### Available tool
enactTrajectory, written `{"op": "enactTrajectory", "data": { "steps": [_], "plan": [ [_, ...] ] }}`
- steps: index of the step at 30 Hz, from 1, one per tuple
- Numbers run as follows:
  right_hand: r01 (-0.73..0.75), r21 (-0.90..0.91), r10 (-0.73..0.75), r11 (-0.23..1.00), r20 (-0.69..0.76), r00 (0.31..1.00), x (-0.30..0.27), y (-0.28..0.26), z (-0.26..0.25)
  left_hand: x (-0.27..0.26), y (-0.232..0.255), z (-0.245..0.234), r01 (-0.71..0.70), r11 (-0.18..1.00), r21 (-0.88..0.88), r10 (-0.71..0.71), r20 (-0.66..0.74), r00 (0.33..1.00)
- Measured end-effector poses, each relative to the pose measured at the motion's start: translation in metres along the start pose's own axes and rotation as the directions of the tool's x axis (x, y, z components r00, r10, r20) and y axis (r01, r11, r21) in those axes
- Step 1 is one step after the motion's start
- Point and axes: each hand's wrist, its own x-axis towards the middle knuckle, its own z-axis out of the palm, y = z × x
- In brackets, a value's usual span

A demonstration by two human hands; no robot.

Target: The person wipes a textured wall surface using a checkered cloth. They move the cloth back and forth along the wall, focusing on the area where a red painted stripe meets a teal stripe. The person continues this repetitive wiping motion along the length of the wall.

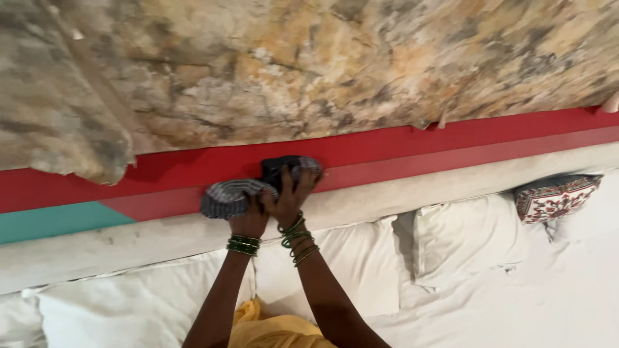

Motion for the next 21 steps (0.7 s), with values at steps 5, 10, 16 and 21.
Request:
{"op": "enactTrajectory", "data": {
  "steps": [5, 10, 16, 21],
  "plan": [
    [-0.009, -0.073, 0.002, 0.997, -0.094, 0.996, 0.016, 0.098, -0.034, 0.032, 0.096, 0.017, -0.142, 0.941, -0.306, 0.185, 0.115, 0.976],
    [0.03, -0.102, -0.042, 0.994, -0.118, 0.992, 0.006, 0.19, -0.057, 0.038, 0.164, 0.022, -0.148, 0.885, -0.442, 0.226, 0.129, 0.965],
    [-0.197, -0.047, 0.192, 0.979, -0.085, 0.978, 0.002, 0.163, -0.065, 0.035, 0.151, 0.007, -0.156, 0.884, -0.441, 0.233, 0.124, 0.965],
    [0.094, -0.096, -0.096, 0.991, -0.021, 0.995, 0.05, 0.069, -0.046, 0.019, 0.081, 0.012, -0.067, 0.956, -0.286, 0.043, -0.089, 0.995]
  ]
}}
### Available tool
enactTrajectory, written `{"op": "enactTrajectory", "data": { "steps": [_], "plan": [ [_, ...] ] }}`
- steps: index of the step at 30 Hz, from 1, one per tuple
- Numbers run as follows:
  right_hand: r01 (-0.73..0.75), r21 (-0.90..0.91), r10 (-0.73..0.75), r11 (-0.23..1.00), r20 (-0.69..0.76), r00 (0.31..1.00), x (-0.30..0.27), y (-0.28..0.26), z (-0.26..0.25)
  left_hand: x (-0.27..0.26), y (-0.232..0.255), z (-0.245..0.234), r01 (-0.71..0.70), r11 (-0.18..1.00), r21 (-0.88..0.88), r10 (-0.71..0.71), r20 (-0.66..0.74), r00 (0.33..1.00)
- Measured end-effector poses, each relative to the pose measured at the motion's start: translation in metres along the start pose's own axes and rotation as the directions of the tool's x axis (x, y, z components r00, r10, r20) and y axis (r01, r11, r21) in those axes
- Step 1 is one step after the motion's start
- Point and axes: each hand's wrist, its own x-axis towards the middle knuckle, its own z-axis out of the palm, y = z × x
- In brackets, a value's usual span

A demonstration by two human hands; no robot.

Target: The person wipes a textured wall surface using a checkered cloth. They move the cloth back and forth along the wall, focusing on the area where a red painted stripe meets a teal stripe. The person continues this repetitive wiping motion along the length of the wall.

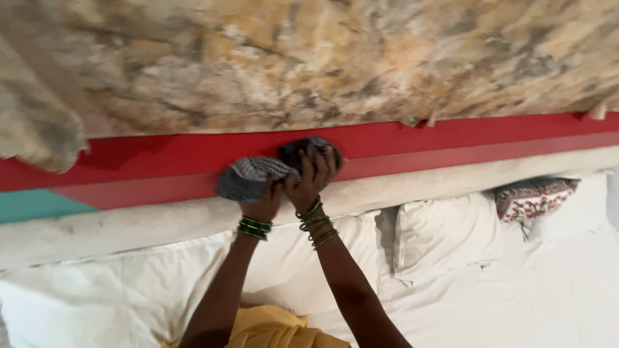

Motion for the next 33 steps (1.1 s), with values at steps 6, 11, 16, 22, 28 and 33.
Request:
{"op": "enactTrajectory", "data": {
  "steps": [6, 11, 16, 22, 28, 33],
  "plan": [
    [0.116, 0.253, -0.15, 0.96, 0.118, 0.982, 0.013, -0.134, 0.031, -0.014, -0.132, -0.052, 0.272, 0.938, 0.215, -0.269, -0.044, 0.962],
    [0.113, 0.293, -0.126, 0.949, 0.024, 0.992, 0.01, -0.213, 0.061, -0.012, -0.193, -0.101, 0.246, 0.936, 0.252, -0.252, -0.008, 0.968],
    [0.116, 0.223, -0.1, 0.968, -0.083, 0.992, 0.015, -0.227, 0.068, 0.011, -0.191, -0.109, 0.117, 0.983, 0.138, -0.128, 0.069, 0.989],
    [0.122, 0.195, -0.111, 0.973, -0.066, 0.992, 0.007, -0.223, 0.068, 0.016, -0.183, -0.114, 0.075, 0.996, 0.043, -0.079, 0.079, 0.994],
    [0.117, 0.227, -0.132, 0.967, 0.053, 0.99, 0.011, -0.221, 0.054, 0.006, -0.179, -0.118, 0.083, 0.993, 0.084, -0.088, 0.064, 0.994],
    [0.067, 0.242, -0.118, 0.968, 0.199, 0.973, 0.017, -0.199, 0.037, 0.005, -0.164, -0.102, 0.119, 0.978, 0.17, -0.123, 0.017, 0.992]
  ]
}}
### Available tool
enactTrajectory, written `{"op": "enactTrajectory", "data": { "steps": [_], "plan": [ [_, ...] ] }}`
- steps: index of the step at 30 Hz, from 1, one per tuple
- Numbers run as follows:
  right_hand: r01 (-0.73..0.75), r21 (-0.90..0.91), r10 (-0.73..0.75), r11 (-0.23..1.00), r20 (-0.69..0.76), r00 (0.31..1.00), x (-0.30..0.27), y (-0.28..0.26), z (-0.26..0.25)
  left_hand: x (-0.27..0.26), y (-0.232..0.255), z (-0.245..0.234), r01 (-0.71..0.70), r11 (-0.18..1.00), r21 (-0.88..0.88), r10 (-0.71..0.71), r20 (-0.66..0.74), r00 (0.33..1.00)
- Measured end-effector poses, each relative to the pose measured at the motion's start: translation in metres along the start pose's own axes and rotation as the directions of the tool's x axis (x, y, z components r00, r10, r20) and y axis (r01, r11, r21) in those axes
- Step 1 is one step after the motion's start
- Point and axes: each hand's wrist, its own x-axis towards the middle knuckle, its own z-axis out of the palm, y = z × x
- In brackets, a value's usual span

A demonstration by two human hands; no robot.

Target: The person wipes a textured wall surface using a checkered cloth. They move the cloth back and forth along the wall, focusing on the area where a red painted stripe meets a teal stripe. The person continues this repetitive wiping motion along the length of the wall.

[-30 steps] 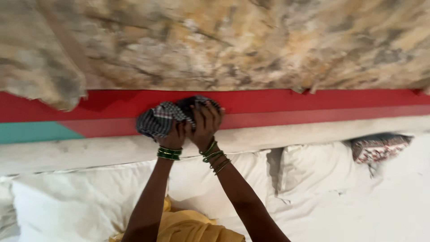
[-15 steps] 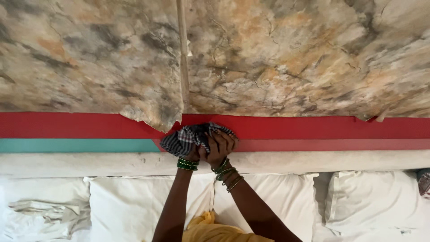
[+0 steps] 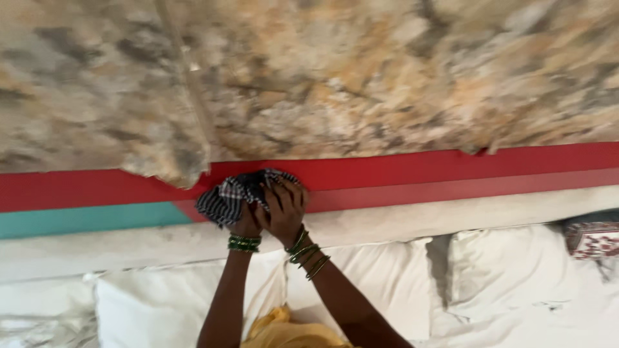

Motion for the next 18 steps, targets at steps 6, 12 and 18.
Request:
{"op": "enactTrajectory", "data": {
  "steps": [6, 12, 18],
  "plan": [
    [-0.022, -0.079, 0.014, 0.997, -0.107, 0.994, -0.019, 0.088, -0.032, -0.006, 0.076, 0.057, 0.005, 0.998, 0.069, -0.005, 0.001, 1.0],
    [-0.079, -0.194, 0.051, 0.978, -0.146, 0.988, -0.029, 0.175, -0.087, -0.019, 0.17, 0.111, -0.171, 0.984, 0.041, 0.164, 0.133, 0.977],
    [-0.224, -0.138, 0.196, 0.965, -0.194, 0.961, -0.011, 0.156, -0.109, -0.021, 0.175, 0.102, -0.35, 0.936, 0.043, 0.349, 0.029, 0.937]
  ]
}}
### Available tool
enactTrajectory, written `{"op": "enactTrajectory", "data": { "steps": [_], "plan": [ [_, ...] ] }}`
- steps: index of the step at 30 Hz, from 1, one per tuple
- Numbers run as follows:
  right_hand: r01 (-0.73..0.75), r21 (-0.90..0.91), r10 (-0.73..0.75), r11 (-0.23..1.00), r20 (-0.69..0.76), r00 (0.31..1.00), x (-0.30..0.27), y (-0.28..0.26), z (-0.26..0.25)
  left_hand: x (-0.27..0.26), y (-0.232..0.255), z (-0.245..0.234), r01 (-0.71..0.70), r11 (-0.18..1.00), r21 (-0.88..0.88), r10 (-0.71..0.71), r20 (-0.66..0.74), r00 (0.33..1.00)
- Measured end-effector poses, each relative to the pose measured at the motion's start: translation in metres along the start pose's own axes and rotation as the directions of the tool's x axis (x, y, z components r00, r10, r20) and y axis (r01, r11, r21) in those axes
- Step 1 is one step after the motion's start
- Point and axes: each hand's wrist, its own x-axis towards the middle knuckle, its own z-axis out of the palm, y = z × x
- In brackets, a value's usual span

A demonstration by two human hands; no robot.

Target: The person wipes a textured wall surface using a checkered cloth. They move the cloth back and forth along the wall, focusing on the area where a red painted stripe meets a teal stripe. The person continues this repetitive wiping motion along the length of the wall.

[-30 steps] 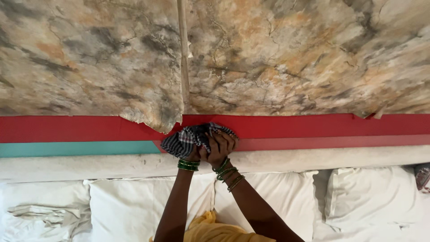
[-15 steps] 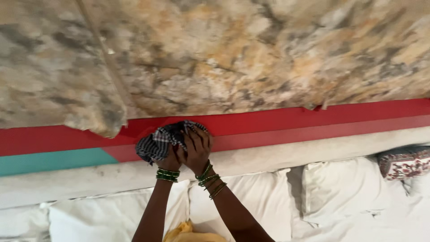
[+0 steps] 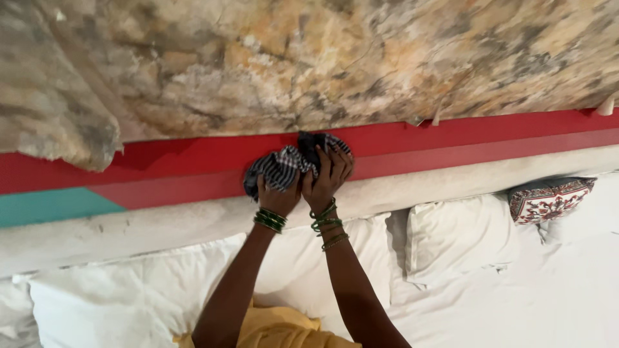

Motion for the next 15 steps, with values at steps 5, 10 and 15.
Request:
{"op": "enactTrajectory", "data": {
  "steps": [5, 10, 15],
  "plan": [
    [0.008, 0.02, -0.009, 1.0, 0.024, 1.0, 0.001, -0.035, 0.002, 0.004, -0.052, -0.034, -0.101, 0.994, 0.037, 0.101, -0.017, 0.995],
    [0.021, 0.034, -0.024, 0.999, 0.096, 0.995, -0.011, -0.098, 0.03, -0.016, -0.109, -0.08, 0.031, 0.998, 0.045, -0.03, -0.03, 0.999],
    [0.069, 0.055, -0.076, 0.996, 0.138, 0.987, -0.036, -0.178, 0.072, -0.051, -0.163, -0.134, 0.192, 0.973, 0.13, -0.195, 0.008, 0.981]
  ]
}}
